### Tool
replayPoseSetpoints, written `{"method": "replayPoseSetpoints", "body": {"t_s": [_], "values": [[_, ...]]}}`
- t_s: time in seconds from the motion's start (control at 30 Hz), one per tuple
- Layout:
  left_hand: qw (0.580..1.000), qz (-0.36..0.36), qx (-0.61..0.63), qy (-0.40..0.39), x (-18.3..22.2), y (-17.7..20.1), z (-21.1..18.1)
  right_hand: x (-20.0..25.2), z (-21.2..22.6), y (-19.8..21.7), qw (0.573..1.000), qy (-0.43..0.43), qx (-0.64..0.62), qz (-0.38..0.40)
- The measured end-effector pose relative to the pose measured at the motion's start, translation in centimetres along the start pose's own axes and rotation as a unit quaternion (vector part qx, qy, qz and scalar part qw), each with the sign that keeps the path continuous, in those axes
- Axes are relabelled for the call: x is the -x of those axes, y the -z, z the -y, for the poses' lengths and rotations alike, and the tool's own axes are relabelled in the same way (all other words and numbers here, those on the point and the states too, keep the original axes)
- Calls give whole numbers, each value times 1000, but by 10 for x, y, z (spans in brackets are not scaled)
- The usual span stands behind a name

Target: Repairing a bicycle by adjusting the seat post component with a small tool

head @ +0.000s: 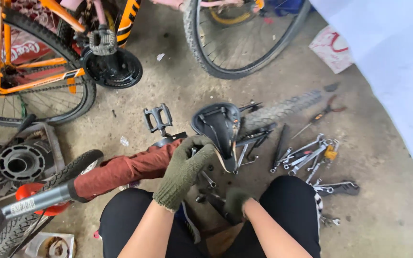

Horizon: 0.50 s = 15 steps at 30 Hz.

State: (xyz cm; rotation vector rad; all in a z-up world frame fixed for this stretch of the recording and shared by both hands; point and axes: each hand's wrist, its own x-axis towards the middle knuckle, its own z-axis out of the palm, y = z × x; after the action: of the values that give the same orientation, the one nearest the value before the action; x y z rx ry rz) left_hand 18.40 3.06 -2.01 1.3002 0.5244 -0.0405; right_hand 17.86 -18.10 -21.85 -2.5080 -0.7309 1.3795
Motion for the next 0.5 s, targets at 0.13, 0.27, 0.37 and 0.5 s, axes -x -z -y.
{"method": "replayPoseSetpoints", "body": {"t_s": [0.13, 0.27, 0.37, 0.5], "values": [[998, 49, 16, -48, 33, 0, -1, 93, 41, 39, 990, -7, -138, -20], [1000, 16, 9, -16, 68, -3, 3, 199, 84, 81, 909, -98, -389, -114], [999, 44, 9, -20, 100, -3, 13, 215, 76, 72, 714, -103, -684, -112], [994, 101, -30, -17, 135, -13, 24, 241, 82, 59, 582, 74, -796, -151]]}}
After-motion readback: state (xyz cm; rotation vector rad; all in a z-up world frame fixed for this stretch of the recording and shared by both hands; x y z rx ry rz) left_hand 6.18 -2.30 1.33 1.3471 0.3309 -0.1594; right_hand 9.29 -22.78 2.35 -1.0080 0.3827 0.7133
